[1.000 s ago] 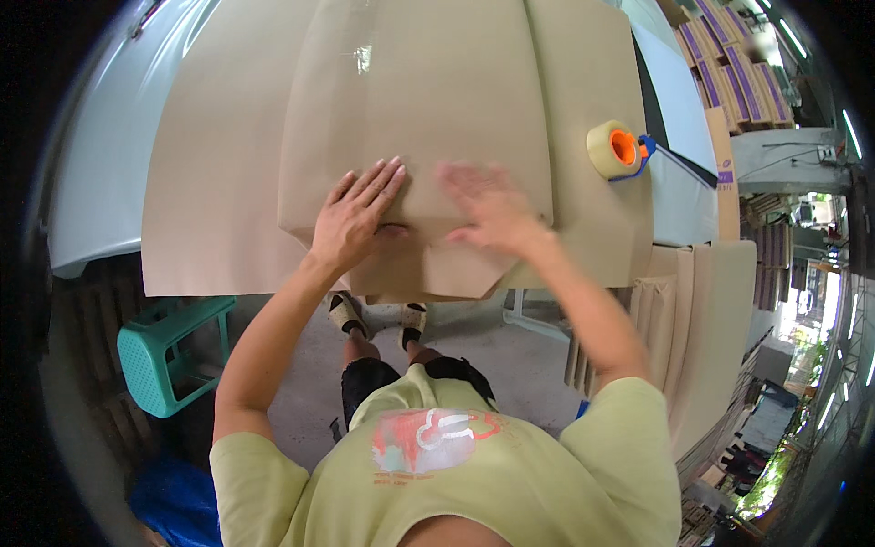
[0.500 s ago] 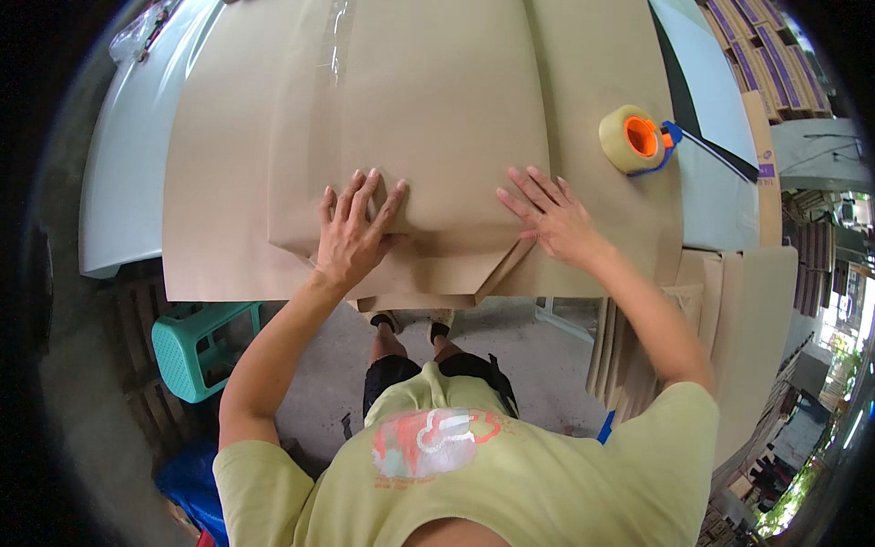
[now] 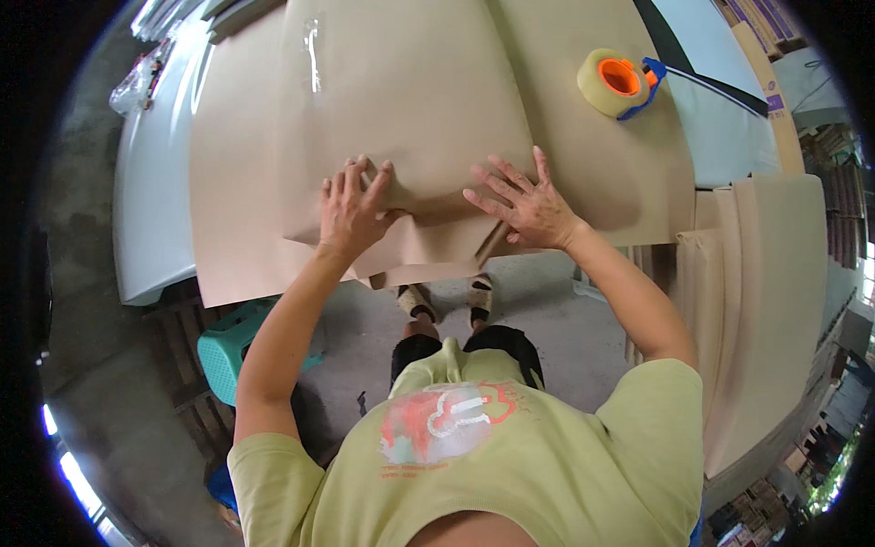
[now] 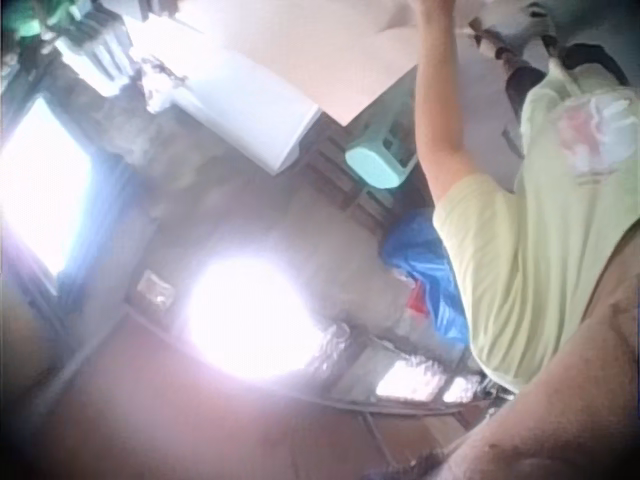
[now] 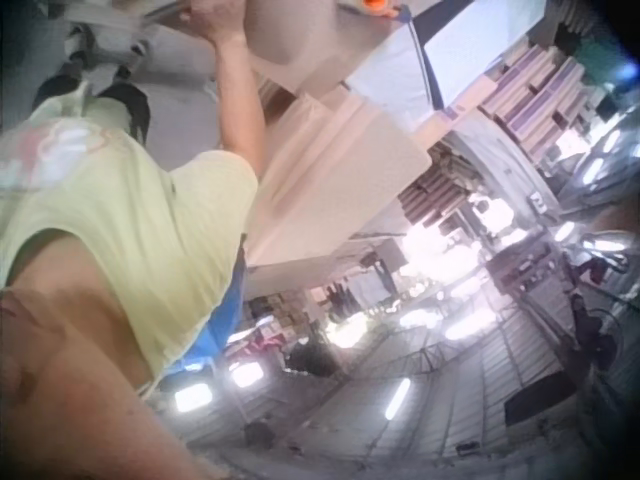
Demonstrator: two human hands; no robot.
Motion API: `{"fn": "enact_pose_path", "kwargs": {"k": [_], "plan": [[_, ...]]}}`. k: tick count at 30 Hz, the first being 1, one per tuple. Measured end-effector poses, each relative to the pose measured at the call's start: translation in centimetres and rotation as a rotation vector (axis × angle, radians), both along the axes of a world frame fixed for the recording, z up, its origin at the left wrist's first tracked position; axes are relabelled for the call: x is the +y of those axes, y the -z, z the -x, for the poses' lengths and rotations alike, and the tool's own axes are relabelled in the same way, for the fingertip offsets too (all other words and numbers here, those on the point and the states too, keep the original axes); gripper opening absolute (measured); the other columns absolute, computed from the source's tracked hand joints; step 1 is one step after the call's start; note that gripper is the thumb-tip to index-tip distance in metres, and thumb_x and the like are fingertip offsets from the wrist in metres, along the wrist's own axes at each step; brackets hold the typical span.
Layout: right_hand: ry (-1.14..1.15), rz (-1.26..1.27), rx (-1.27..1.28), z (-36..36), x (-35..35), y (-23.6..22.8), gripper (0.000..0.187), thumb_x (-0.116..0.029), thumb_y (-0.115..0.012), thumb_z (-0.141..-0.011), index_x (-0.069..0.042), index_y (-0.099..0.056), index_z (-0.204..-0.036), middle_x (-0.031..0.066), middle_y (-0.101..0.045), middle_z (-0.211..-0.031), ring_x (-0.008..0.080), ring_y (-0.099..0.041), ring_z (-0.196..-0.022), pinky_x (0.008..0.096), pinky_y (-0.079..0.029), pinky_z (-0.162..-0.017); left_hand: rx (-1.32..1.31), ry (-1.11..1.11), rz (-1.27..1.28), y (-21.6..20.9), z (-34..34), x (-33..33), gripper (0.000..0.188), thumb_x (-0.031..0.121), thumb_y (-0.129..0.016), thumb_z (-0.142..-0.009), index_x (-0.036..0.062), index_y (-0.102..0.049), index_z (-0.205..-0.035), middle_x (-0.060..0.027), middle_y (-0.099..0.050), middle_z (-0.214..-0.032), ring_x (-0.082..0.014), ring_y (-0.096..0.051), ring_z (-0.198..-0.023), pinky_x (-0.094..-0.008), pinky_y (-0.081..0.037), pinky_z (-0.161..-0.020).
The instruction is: The person wraps large flat panels in brown paper and secures them with adhesive tape using a tape dispenser.
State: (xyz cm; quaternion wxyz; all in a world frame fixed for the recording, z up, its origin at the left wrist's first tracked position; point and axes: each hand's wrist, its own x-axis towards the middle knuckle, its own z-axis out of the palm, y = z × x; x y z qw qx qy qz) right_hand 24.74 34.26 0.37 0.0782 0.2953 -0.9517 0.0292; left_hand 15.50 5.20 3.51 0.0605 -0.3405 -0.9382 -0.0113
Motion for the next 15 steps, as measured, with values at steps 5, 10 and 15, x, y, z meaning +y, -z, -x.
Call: {"fn": "enact_pose_path", "kwargs": {"k": [5, 10, 15], "plan": [[0.090, 0.054, 0.248, 1.5, -2.2, 0.7, 0.061, -0.014, -0.060, -0.070, -0.027, -0.048, -0.128, -0.0012, -0.042, -0.138, 0.0214, -0.035, -0.130, 0.0638, -0.019, -0.102, -0.035, -0.005, 0.020, -0.6, 0.0, 0.4, 0.072, 0.046, -0.074, -0.064, 0.0239, -0.046, -0.126, -0.0110, -0.041, -0.122, -0.0309, -0.045, -0.109, -0.0508, -0.038, -0.087], [0.198, 0.267, 0.193, 1.5, -3.6, 0.8, 0.043, -0.010, -0.058, -0.072, -0.025, -0.061, -0.113, -0.0047, -0.057, -0.120, 0.0166, -0.050, -0.116, 0.0598, -0.025, -0.102, -0.013, 0.107, -0.018, -0.1, 0.6, -1.5, 0.075, 0.041, -0.073, -0.066, 0.0264, -0.040, -0.131, -0.0082, -0.041, -0.124, -0.0270, -0.046, -0.108, -0.0475, -0.039, -0.084], [0.273, 0.323, 0.110, 1.7, -3.4, -0.5, 0.037, -0.007, -0.061, -0.072, -0.025, -0.065, -0.105, -0.0065, -0.062, -0.111, 0.0133, -0.056, -0.109, 0.0552, -0.031, -0.101, -0.204, 0.219, 0.069, -2.0, 3.6, -11.4, 0.081, 0.030, -0.071, -0.071, 0.0252, -0.028, -0.140, -0.0020, -0.028, -0.145, -0.0217, -0.035, -0.128, -0.0417, -0.035, -0.098]]}}
